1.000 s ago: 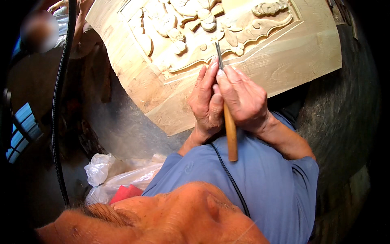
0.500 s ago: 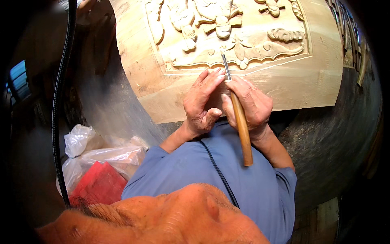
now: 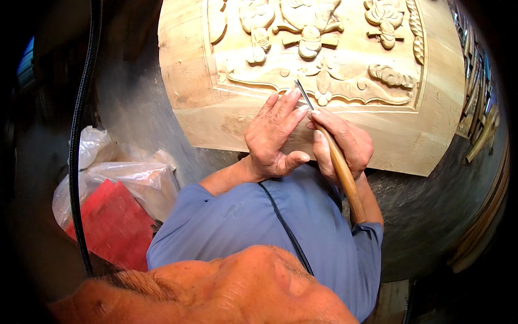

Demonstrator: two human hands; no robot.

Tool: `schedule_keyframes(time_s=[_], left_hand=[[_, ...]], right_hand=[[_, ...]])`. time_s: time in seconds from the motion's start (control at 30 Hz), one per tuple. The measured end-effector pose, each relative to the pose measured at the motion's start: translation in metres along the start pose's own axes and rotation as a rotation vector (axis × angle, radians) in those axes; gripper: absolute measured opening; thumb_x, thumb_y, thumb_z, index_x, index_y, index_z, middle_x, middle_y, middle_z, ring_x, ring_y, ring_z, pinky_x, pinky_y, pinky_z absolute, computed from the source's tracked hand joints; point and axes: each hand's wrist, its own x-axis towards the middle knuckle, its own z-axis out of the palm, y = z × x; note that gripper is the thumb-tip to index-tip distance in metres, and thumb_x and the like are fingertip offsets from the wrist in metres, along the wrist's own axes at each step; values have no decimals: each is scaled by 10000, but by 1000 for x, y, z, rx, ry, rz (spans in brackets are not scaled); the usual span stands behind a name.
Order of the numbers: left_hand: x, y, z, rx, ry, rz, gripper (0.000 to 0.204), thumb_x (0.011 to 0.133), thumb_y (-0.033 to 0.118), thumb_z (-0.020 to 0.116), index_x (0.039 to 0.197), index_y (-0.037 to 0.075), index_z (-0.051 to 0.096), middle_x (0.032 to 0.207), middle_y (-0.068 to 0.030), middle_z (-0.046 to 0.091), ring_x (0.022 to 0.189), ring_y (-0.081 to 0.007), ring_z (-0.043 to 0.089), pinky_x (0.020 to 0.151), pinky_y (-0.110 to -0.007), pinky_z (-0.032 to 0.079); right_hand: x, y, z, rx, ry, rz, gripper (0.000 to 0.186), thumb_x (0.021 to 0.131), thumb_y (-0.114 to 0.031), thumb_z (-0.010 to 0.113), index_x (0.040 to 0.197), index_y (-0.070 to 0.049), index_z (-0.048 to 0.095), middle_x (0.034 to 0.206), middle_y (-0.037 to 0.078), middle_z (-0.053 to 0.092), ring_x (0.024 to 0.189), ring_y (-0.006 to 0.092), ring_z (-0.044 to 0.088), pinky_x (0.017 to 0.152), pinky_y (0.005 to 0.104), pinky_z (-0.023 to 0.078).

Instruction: The person carves decorative patterns into a wooden board using a chisel and a mallet. They use the mallet to strike the chisel for deep cuts and then use the chisel alone to shave away thin layers of wood to refine the relief design.

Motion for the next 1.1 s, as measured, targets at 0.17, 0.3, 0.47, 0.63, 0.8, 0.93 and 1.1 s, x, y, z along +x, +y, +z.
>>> schedule_keyframes(time_s=[0.17, 0.3, 0.47, 0.63, 0.8, 0.93, 1.1], left_hand=[[1, 1, 11, -15, 14, 14, 842, 1025, 698, 673, 1402, -55, 695, 1461, -330, 685, 1389, -476, 673, 1207, -599, 489], [2, 3, 13, -23, 10, 21, 881, 992, 711, 711, 1427, -55, 663, 1475, -342, 669, 1403, -488, 657, 1215, -615, 479], [4, 4, 14, -42, 5, 11, 892, 971, 699, 750, 1431, -58, 656, 1478, -352, 661, 1414, -485, 650, 1223, -617, 470], [4, 4, 13, -50, 1, 16, 885, 973, 681, 760, 1442, -62, 648, 1476, -355, 661, 1416, -483, 650, 1222, -617, 472], [5, 4, 12, -49, 9, 22, 877, 981, 669, 758, 1447, -66, 643, 1476, -353, 661, 1416, -484, 649, 1219, -615, 478], [5, 2, 14, -58, 14, 25, 874, 985, 664, 756, 1448, -68, 641, 1477, -352, 661, 1413, -487, 651, 1217, -614, 480], [4, 2, 14, -75, 8, 31, 883, 961, 603, 801, 1483, -84, 615, 1522, -333, 631, 1463, -493, 604, 1238, -619, 459]], right_hand=[[13, 2, -15, -35, -96, 22, 325, 908, 98, 659, 1218, 143, 744, 1060, 263, 811, 869, 283, 826, 827, 378, 670], [26, 6, -23, -20, -146, -27, 315, 914, 83, 657, 1210, 143, 745, 1052, 259, 813, 886, 292, 832, 835, 384, 672], [34, 6, -28, -87, -192, -54, 320, 900, 86, 668, 1205, 134, 748, 1036, 263, 810, 859, 294, 831, 818, 378, 670], [35, 4, -27, -81, -195, -44, 317, 895, 88, 673, 1200, 130, 751, 1033, 265, 811, 854, 296, 832, 802, 375, 670], [34, 2, -26, -93, -198, -29, 314, 897, 95, 680, 1202, 118, 751, 1042, 265, 812, 851, 291, 833, 792, 377, 671], [34, -2, -24, -160, -193, -64, 306, 900, 93, 697, 1200, 100, 757, 1074, 265, 812, 847, 287, 834, 777, 376, 673], [33, -1, -24, -164, -202, -71, 306, 886, 94, 720, 1189, 87, 764, 1090, 271, 811, 842, 294, 835, 768, 375, 674]])
